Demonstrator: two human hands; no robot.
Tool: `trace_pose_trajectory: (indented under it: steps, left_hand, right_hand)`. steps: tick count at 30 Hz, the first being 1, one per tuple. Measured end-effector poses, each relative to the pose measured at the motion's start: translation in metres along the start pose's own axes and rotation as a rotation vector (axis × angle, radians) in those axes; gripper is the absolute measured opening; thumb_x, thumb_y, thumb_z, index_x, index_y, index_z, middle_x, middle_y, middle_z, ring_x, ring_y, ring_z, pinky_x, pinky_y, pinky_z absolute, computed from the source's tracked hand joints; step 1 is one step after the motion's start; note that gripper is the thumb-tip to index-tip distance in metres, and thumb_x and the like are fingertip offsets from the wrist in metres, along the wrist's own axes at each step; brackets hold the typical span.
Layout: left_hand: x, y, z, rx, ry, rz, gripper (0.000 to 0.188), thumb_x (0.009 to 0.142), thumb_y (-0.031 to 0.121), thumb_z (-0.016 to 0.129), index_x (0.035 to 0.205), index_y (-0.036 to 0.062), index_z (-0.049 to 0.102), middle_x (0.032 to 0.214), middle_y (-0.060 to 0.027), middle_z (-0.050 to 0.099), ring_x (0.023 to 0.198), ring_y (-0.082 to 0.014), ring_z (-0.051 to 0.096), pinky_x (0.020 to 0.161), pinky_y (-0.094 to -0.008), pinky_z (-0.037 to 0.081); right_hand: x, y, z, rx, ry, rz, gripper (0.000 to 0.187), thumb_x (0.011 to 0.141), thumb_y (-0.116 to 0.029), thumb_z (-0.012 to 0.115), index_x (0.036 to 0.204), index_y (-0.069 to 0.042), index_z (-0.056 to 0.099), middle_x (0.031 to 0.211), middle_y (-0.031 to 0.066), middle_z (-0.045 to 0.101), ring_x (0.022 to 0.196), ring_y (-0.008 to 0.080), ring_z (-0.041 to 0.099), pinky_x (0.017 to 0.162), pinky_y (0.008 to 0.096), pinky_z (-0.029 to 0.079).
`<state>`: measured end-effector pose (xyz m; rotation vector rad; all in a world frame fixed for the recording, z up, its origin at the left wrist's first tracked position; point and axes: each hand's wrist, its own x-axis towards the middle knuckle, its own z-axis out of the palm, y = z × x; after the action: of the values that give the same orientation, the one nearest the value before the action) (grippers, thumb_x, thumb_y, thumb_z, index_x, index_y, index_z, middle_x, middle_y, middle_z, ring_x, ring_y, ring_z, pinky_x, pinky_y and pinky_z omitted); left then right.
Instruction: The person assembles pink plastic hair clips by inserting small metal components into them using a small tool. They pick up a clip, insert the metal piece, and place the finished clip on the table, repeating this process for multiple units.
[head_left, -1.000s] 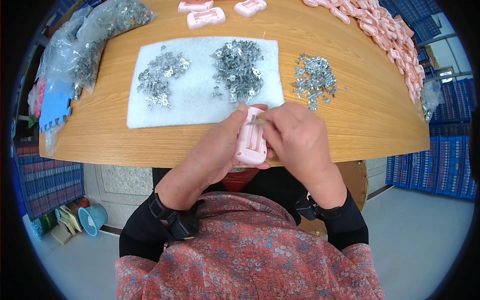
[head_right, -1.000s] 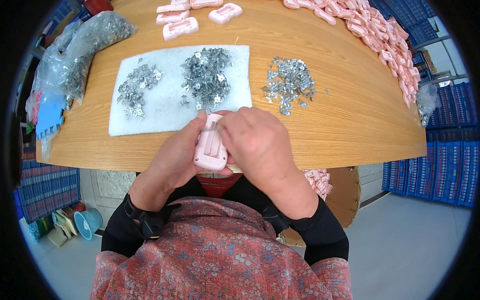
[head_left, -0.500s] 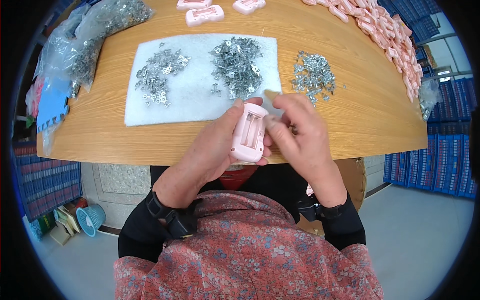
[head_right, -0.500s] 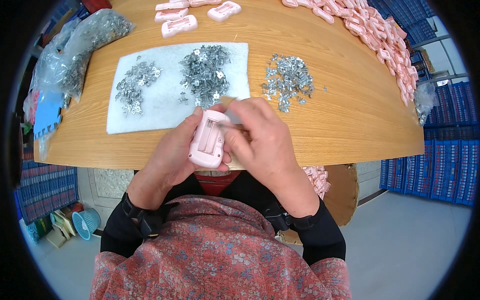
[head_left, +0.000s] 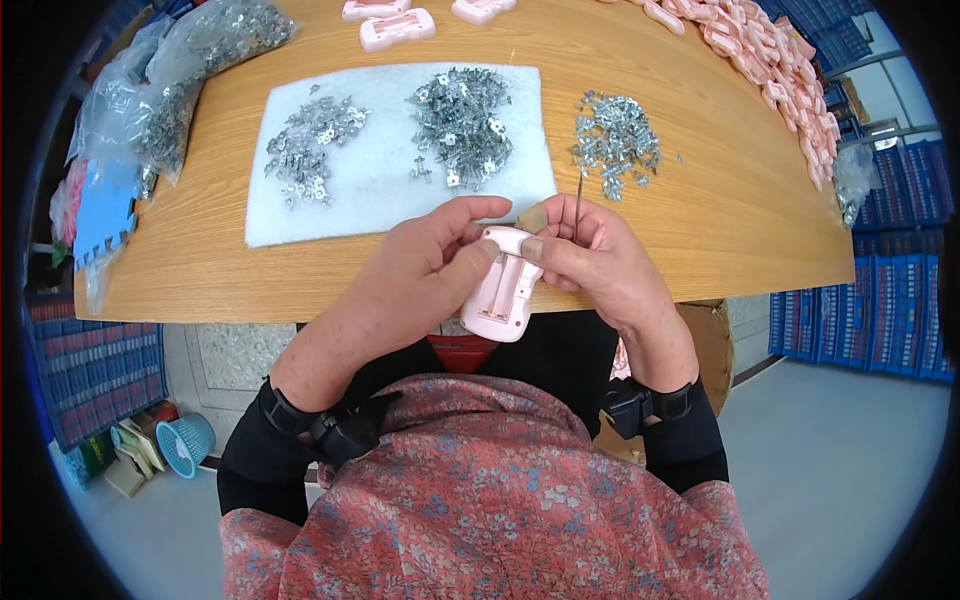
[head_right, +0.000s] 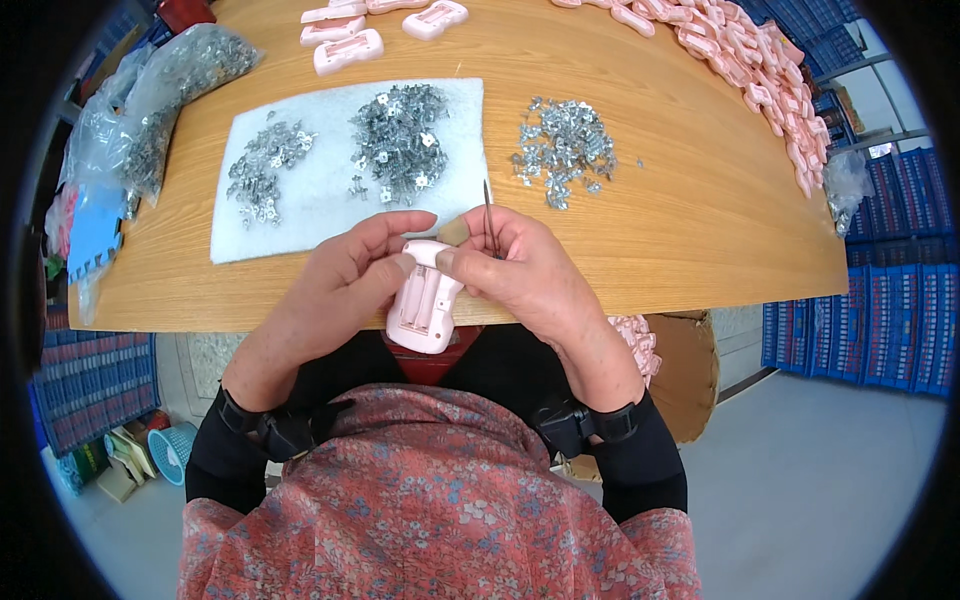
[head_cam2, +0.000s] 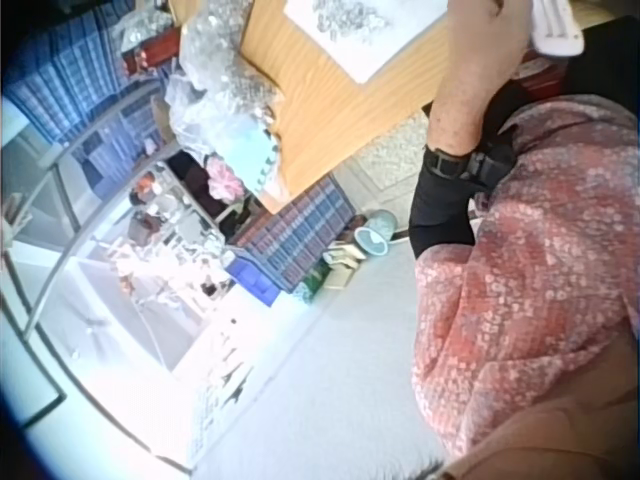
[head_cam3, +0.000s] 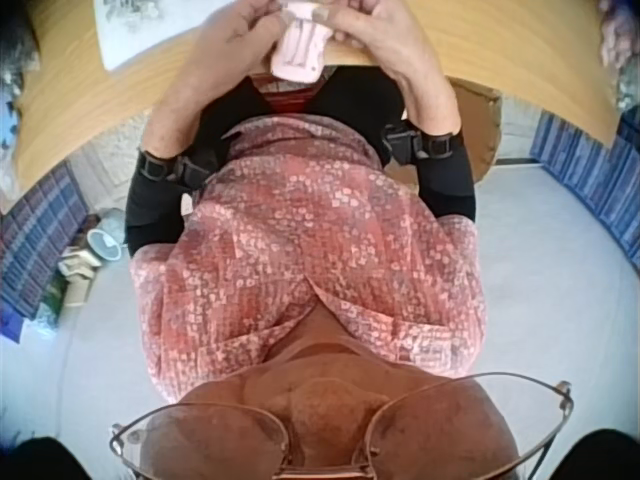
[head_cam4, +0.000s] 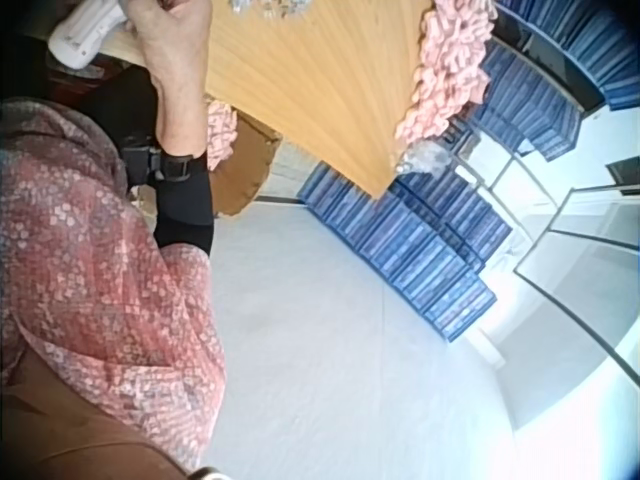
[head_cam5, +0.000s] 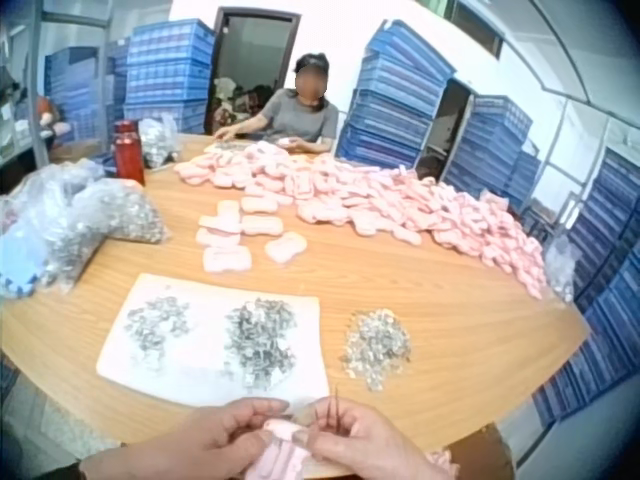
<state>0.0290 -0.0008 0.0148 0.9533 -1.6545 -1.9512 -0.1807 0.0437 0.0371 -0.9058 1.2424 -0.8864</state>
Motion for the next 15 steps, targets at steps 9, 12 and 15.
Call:
trace_pose_trajectory:
  steps: [9,12,15]
  left_hand:
    - [0.002,0.002,0.002,0.133,0.02,0.107,0.037,0.1,0.017,0.043,0.134,0.0032,0.051,0.097,-0.0067,0.061,0.081,-0.0133,0.061,0.074,-0.0291,0.053]
    - [0.004,0.0,-0.002,-0.549,-0.091,-0.024,0.044,0.103,0.033,0.045,0.135,0.0021,0.048,0.086,-0.0032,0.054,0.07,-0.012,0.053,0.07,-0.0314,0.051]
    - [-0.001,0.006,0.0,-0.787,-0.075,-0.096,0.047,0.102,0.037,0.047,0.133,0.0021,0.049,0.086,-0.0025,0.052,0.07,-0.0121,0.051,0.069,-0.0323,0.05]
  right_hand:
    - [-0.01,-0.006,0.007,0.081,0.028,-0.081,0.024,0.093,-0.017,0.07,0.108,0.0,0.062,0.085,-0.003,0.061,0.07,0.0024,0.052,0.064,0.0182,0.043]
    - [-0.009,0.002,0.008,0.108,0.069,-0.211,0.024,0.094,-0.014,0.068,0.112,0.0,0.06,0.085,-0.0035,0.06,0.071,0.0022,0.051,0.064,0.0186,0.042]
    - [-0.008,0.01,0.014,0.012,0.134,-0.286,0.026,0.093,-0.011,0.068,0.115,0.001,0.059,0.083,-0.0047,0.056,0.071,0.0017,0.048,0.064,0.0187,0.041]
